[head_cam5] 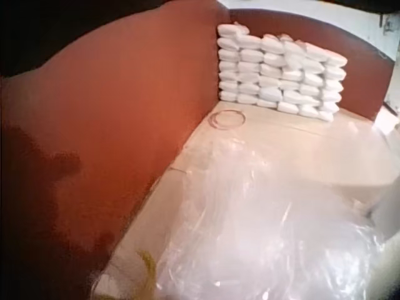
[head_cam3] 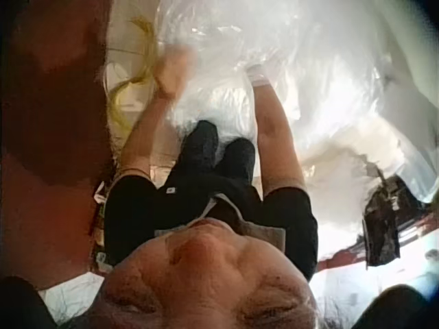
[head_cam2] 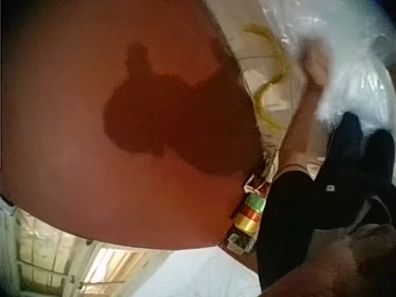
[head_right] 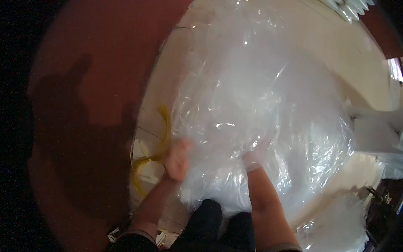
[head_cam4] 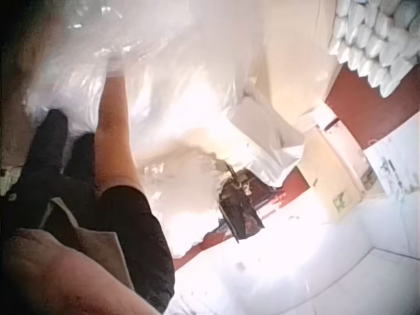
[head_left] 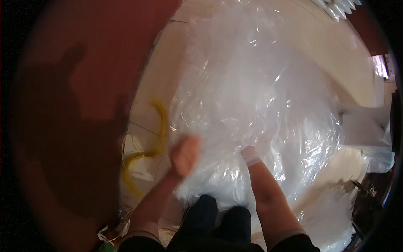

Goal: The recorder folds a large plastic sheet into a bundle, ties it with a yellow ribbon, and then begins to unfold another large sheet.

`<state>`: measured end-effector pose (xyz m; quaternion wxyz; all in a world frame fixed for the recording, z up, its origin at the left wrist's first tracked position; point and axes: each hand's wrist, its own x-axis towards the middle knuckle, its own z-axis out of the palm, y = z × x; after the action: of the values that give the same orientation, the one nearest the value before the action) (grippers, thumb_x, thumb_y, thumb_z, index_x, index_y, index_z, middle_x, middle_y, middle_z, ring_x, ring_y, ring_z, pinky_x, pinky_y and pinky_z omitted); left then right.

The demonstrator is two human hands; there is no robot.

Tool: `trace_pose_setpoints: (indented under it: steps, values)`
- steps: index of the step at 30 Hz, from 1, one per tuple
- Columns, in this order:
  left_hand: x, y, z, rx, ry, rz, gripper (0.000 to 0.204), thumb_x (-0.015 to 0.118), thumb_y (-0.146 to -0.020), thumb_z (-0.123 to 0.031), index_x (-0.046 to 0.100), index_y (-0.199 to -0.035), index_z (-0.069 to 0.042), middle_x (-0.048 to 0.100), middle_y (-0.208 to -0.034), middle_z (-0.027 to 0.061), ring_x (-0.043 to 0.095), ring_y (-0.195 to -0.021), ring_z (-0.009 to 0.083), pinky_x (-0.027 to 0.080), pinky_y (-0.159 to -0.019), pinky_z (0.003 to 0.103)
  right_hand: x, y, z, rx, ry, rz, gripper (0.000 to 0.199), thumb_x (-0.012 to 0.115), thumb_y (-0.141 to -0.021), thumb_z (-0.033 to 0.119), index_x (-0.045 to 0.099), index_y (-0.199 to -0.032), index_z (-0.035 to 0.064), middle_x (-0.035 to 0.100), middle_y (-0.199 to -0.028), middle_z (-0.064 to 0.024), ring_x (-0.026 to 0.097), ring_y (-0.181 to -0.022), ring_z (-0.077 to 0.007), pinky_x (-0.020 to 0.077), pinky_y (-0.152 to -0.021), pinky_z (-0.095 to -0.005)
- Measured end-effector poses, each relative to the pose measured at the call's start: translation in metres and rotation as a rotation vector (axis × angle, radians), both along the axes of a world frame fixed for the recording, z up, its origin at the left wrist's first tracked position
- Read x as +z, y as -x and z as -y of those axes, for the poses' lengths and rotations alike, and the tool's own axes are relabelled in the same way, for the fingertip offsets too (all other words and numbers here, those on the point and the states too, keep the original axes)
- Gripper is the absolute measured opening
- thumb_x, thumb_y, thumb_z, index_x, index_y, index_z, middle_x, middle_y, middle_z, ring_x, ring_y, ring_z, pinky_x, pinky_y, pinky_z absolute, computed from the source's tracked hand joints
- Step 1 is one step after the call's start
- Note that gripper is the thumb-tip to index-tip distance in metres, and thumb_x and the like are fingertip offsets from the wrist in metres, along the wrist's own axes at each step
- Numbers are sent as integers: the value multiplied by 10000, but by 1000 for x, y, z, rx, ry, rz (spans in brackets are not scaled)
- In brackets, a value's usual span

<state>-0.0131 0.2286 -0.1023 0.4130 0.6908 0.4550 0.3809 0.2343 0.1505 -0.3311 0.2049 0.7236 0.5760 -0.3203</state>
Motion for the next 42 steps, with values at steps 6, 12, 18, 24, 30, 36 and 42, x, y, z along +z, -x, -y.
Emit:
trace_pose_setpoints:
  steps: [6, 12, 18, 24, 30, 36, 42]
  values:
    - [-175, 97, -158, 625, 241, -294, 499, 572, -825, -246, 394, -1205, 23, 437, -1221, 198, 416, -1142, 315, 328, -965, 370, -4, 15, 7, 51, 10, -20, 474, 436, -850, 325, 391, -1240, 58, 430, -1253, -168, 407, -1156, -322, 328, -977, -387]
    - [-199, 67, -173, 557, 522, -157, 535, 592, -797, -241, 389, -1235, -10, 491, -1145, 150, 477, -1049, 257, 385, -887, 336, -11, 6, 6, 31, -12, -26, 448, 445, -849, 320, 425, -1216, 65, 449, -1242, -162, 425, -1146, -308, 337, -969, -391]
    - [-98, 15, -138, 465, 923, 456, 578, 612, -769, -236, 384, -1264, -44, 544, -1070, 102, 538, -956, 198, 442, -809, 303, -14, 14, -1, 8, -69, -83, 422, 453, -848, 315, 458, -1193, 71, 468, -1230, -155, 443, -1136, -294, 347, -962, -394]
    - [12, -157, -4, -486, 511, 135, 653, 572, -763, -91, 246, -1328, -68, 584, -769, 124, 564, -699, 242, 466, -664, 355, -5, 3, 23, 11, -116, -110, 398, 462, -847, 310, 491, -1170, 78, 487, -1218, -149, 461, -1127, -279, 356, -955, -398]
    - [-62, -299, 103, -834, 324, -444, 748, 424, -751, 6, 77, -1402, -117, 586, -729, 216, 583, -712, 362, 457, -684, 449, 39, -18, 103, 138, -55, -115, 376, 470, -846, 305, 524, -1147, 85, 506, -1207, -143, 479, -1117, -265, 365, -948, -401]
    - [-128, -286, 139, -732, 315, -574, 549, 398, -785, -14, 298, -1321, -79, 612, -861, 207, 598, -805, 344, 470, -715, 442, 218, -61, 121, 504, 535, -542, 355, 525, -818, 306, 581, -1082, 75, 555, -1133, -156, 540, -1040, -286, 383, -928, -400]
    - [-64, -289, 166, -744, 323, -279, 337, 429, -848, -112, 484, -1166, -15, 575, -1023, 206, 550, -944, 365, 435, -828, 432, 242, -55, 4, 422, -756, -410, 576, 642, -722, 410, 493, -1210, 142, 443, -1262, -101, 384, -1187, -317, 354, -920, -473]
